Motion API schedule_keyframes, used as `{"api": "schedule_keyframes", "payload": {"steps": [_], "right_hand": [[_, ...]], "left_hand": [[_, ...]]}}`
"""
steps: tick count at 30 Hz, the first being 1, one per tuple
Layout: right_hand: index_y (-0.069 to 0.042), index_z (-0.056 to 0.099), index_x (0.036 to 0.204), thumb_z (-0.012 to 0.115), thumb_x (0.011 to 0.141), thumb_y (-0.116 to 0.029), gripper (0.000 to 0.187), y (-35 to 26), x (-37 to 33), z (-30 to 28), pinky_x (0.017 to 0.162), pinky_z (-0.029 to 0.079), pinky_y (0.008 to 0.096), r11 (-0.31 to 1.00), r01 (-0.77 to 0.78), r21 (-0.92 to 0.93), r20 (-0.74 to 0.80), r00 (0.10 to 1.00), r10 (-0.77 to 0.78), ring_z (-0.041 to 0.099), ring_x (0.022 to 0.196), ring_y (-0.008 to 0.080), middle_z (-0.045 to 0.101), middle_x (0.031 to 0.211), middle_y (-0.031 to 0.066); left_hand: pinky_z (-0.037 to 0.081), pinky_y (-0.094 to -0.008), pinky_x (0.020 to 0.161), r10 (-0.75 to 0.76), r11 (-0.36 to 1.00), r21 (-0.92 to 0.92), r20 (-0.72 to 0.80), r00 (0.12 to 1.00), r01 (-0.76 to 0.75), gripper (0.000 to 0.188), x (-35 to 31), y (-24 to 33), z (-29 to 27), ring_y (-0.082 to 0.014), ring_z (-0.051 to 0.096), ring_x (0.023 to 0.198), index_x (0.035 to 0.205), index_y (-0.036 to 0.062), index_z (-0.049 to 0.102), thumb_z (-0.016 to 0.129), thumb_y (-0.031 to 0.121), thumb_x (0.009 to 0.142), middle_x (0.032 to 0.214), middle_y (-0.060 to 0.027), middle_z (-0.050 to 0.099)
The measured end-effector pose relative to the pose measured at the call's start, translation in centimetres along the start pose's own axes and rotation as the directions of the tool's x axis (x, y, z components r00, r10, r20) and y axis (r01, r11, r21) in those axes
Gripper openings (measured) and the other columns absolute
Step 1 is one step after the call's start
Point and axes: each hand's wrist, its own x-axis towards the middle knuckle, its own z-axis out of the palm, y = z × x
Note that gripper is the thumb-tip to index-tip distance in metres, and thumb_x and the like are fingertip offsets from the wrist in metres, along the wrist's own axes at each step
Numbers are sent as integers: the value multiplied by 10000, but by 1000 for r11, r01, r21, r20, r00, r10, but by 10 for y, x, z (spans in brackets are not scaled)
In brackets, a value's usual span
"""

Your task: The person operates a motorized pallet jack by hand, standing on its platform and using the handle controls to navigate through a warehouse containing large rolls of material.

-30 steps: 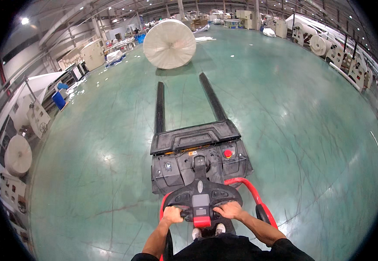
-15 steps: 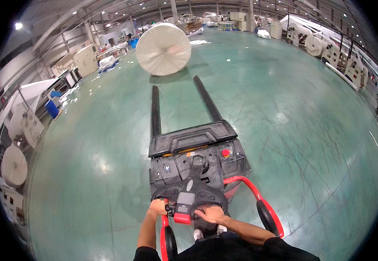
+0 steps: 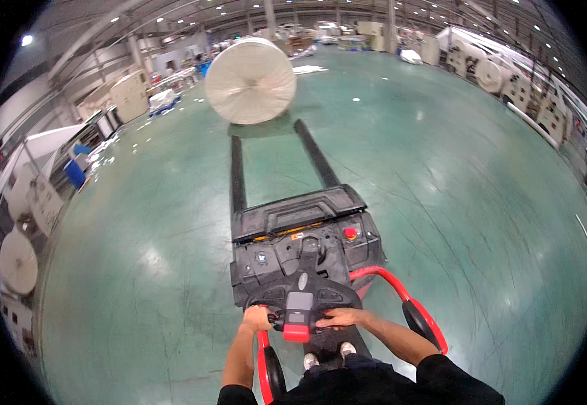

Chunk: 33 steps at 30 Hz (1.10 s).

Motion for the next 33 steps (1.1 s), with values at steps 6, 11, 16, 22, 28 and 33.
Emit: {"api": "schedule_keyframes", "payload": {"steps": [6, 11, 16, 22, 28, 33], "right_hand": [[24, 519, 1226, 618, 676, -703, 917, 34, -2, -8, 856, 441, 370, 979, 87, -184, 41, 996, -81, 568, 1022, 278, 596, 1097, 193], [14, 542, 1210, 555, 704, -723, 894, 65, -19, -39, 974, 384, 382, 888, 139, -439, 131, 987, -90, 494, 1176, 315, 529, 1261, 188], [12, 535, 1217, 586, 695, -702, 886, 69, -58, -78, 1002, 363, 385, 829, 230, -510, 151, 973, -177, 458, 1219, 309, 508, 1289, 184], [-75, 495, 1277, 697, 656, -618, 849, 59, -114, -122, 947, 417, 367, 870, 63, -489, 22, 998, -59, 532, 1130, 284, 549, 1248, 137], [-65, 578, 1178, 747, 642, -527, 728, 86, -114, -143, 903, 441, 348, 799, 105, -592, -56, 984, -171, 566, 1070, 273, 605, 1149, 118], [-39, 602, 1125, 695, 647, -614, 754, 83, -122, -146, 882, 443, 399, 796, 89, -599, -74, 983, -166, 566, 1028, 330, 608, 1097, 179]], "left_hand": [[530, -409, 752, -21, 999, 30, 16, 1000, 20, 328, 6, 25, 27, -289, 663, 809, 929, 295, 711, 615, 348, 621, 845, -117, 683], [524, -403, 787, -8, 997, -71, 88, 996, 14, 387, -12, 82, 3, -321, 660, 874, 881, 50, 709, 610, 292, 596, 894, -206, 670], [526, -421, 771, -72, 989, -121, 66, 995, 80, 413, -20, 134, 13, -326, 665, 847, 861, 24, 706, 595, 318, 592, 874, -206, 673], [530, -411, 765, -136, 964, -221, 62, 989, 147, 387, -16, 204, 1, -320, 667, 855, 880, 40, 707, 598, 305, 621, 892, -191, 676], [520, -404, 794, -188, 943, -252, 135, 973, 217, 377, -4, 231, 0, -313, 665, 871, 906, 46, 705, 601, 301, 648, 910, -187, 676], [514, -408, 807, -178, 930, -300, 141, 974, 214, 384, -6, 236, -9, -320, 661, 878, 933, 55, 700, 600, 307, 660, 912, -196, 673]]}}
